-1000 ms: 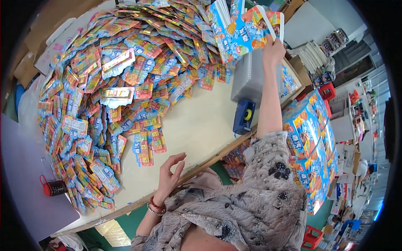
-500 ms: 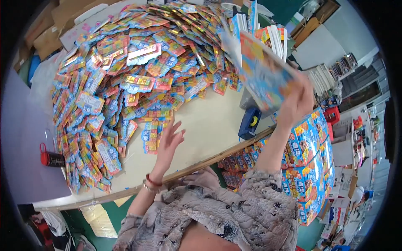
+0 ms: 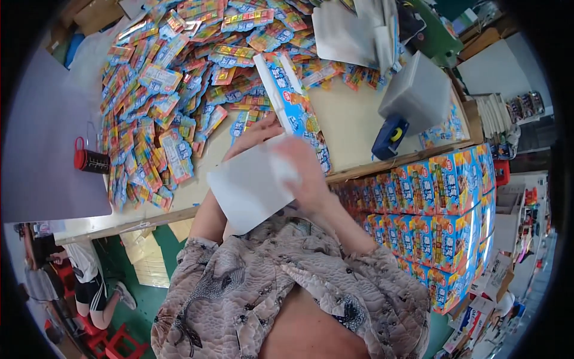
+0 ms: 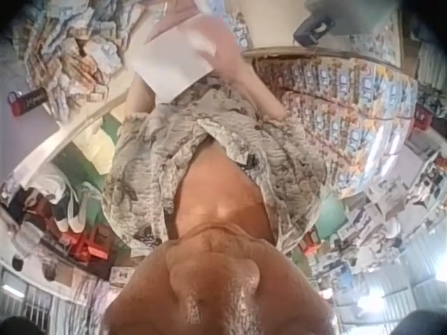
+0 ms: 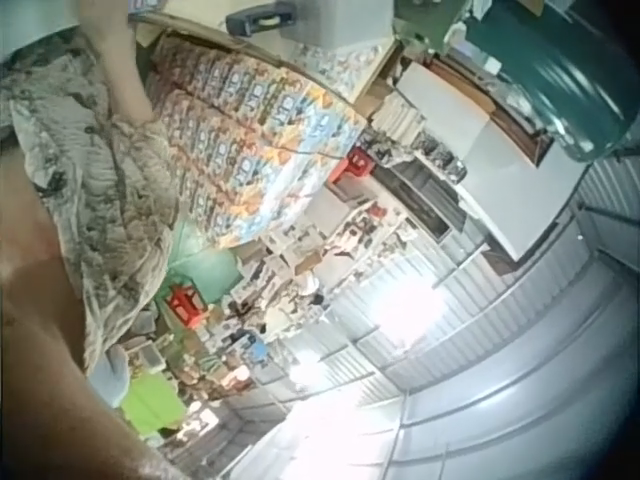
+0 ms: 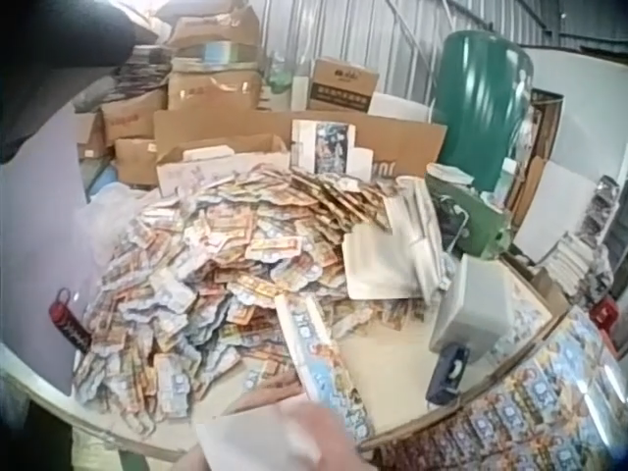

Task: Packing individual snack packets into cardboard display boxes.

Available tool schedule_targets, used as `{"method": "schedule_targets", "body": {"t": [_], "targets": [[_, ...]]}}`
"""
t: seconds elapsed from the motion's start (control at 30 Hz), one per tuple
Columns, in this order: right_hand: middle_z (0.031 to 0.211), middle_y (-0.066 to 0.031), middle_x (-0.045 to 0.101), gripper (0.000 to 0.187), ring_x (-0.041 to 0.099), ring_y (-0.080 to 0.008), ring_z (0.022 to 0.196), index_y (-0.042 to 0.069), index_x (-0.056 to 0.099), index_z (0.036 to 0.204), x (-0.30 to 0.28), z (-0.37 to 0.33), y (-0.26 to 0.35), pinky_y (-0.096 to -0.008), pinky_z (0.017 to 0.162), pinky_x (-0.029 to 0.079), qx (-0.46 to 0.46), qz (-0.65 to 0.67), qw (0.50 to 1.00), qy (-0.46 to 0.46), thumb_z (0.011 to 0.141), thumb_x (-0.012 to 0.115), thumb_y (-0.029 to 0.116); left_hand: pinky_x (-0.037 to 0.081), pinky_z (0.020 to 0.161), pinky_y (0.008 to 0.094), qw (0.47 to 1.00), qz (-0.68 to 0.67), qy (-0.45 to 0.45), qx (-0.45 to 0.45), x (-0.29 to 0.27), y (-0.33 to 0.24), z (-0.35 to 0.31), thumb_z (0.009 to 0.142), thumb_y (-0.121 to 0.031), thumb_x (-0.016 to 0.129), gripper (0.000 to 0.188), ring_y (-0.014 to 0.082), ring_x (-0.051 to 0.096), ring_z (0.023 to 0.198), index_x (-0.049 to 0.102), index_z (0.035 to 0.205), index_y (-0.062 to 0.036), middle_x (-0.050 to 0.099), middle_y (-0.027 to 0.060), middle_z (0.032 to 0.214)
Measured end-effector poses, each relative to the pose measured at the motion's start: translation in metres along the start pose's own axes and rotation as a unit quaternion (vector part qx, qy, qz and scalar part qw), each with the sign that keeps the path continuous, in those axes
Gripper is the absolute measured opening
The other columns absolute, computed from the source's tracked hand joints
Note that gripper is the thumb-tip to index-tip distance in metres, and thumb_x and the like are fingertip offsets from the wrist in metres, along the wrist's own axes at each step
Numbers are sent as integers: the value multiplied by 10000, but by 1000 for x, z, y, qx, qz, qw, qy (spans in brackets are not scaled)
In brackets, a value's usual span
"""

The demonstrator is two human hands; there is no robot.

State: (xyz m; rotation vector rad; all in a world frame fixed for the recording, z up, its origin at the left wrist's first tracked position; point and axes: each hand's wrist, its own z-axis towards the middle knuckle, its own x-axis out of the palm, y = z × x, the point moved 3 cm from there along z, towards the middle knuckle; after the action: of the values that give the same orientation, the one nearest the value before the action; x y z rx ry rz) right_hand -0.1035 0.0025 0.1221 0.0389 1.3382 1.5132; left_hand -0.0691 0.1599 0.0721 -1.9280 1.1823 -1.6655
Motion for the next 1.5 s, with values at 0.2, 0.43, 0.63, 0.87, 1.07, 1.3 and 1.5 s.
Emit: {"method": "schedule_targets", "body": {"t": [0.2,0.43,0.63,0.87,1.07,1.3,1.5], "targets": [[1476,-248,283,823,261,-390,1382,49,90,1498,-8,18,-69,-489,1125,193,227,-152,962,-7,908,531,418,443,980,312,982,183,47,-22,16,3,5,838,32,537,645,203,540,1179,322,1442,-37,517,125,1332],[1409,-277,381,795,452,-439,1229,76,92,1502,-40,19,-60,-412,1020,384,219,-76,971,67,850,536,168,443,953,279,960,201,195,-27,27,-13,15,789,38,523,746,167,540,1153,246,1476,-55,514,121,1336],[1252,-297,521,778,626,-419,941,68,193,1478,-110,30,-79,-420,818,513,234,-195,944,-129,767,506,27,444,937,274,921,325,214,24,53,-68,9,736,-38,573,797,144,535,1129,245,1461,-20,515,124,1324],[801,-216,620,670,648,-284,575,17,340,1376,-112,-5,-101,-400,515,528,381,-18,920,-90,738,543,-9,461,942,312,980,194,5,-52,-8,-86,-2,771,-97,661,744,233,562,1146,334,1431,7,441,200,1391],[790,-191,649,320,656,-350,805,85,577,1072,-56,-6,-69,-451,650,512,222,-446,863,86,753,596,72,459,939,329,972,213,82,56,-10,-69,9,817,-116,659,325,239,566,1138,648,1120,-1,552,169,1276],[1111,-170,616,471,568,-339,1096,73,612,1144,-104,66,-91,-420,889,472,-136,-523,837,83,722,742,237,438,926,301,926,332,174,-40,-7,-66,40,811,-241,688,466,219,582,1107,599,1224,-44,577,150,1261],[825,-119,665,274,637,-299,821,86,700,840,-126,84,-113,-426,715,477,92,-403,871,266,757,699,347,426,985,429,984,-46,147,88,-8,-59,5,933,-448,509,575,289,511,1226,420,1396,-119,477,142,1387]]}}
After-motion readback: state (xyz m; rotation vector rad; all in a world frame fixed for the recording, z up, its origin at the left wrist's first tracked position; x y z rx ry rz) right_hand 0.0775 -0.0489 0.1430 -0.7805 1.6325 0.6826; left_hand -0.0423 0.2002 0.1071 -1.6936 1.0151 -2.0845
